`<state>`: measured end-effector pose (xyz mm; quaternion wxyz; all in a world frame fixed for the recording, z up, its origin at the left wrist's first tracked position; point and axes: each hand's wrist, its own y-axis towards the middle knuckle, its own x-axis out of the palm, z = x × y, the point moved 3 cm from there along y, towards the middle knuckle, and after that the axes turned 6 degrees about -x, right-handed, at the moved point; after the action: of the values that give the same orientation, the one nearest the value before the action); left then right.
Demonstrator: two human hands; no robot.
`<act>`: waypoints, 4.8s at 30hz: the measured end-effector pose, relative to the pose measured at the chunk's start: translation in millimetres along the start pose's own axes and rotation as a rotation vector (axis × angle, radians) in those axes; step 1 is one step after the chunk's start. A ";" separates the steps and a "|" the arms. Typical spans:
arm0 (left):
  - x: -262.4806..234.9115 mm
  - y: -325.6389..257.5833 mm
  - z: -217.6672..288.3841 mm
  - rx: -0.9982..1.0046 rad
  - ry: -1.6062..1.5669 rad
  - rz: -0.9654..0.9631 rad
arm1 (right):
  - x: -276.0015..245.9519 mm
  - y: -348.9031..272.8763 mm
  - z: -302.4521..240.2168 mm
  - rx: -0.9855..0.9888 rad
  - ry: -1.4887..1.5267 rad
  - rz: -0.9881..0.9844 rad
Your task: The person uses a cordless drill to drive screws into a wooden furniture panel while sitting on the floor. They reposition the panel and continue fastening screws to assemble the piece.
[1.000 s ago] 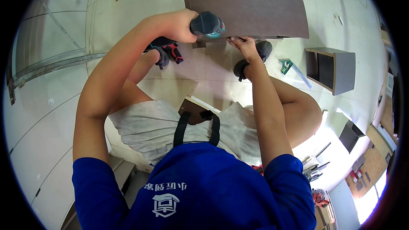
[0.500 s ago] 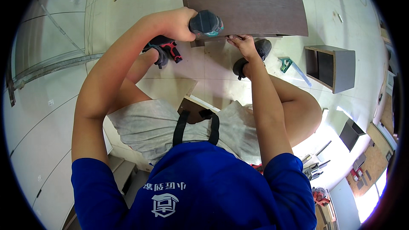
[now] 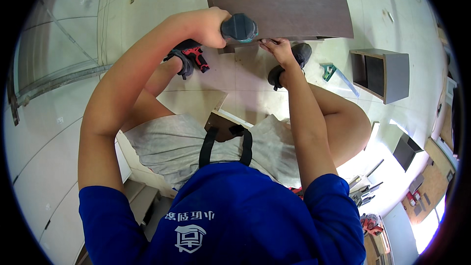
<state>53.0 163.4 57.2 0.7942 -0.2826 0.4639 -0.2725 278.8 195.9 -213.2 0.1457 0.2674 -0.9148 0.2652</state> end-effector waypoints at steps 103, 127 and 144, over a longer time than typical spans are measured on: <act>19.8 17.9 6.7 -0.241 -0.075 -0.090 | 3.2 -3.2 -6.1 0.005 -0.136 0.096; 20.9 18.6 9.3 -0.239 -0.066 -0.083 | -1.2 2.2 0.3 -0.019 -0.128 0.094; 19.0 12.3 21.9 -0.294 -0.109 -0.139 | 2.3 2.0 -2.6 -0.023 -0.184 0.079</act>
<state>82.6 163.0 46.4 0.7474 -0.4418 0.4341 -0.2403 276.2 197.9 -211.0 0.0537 0.2526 -0.9372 0.2346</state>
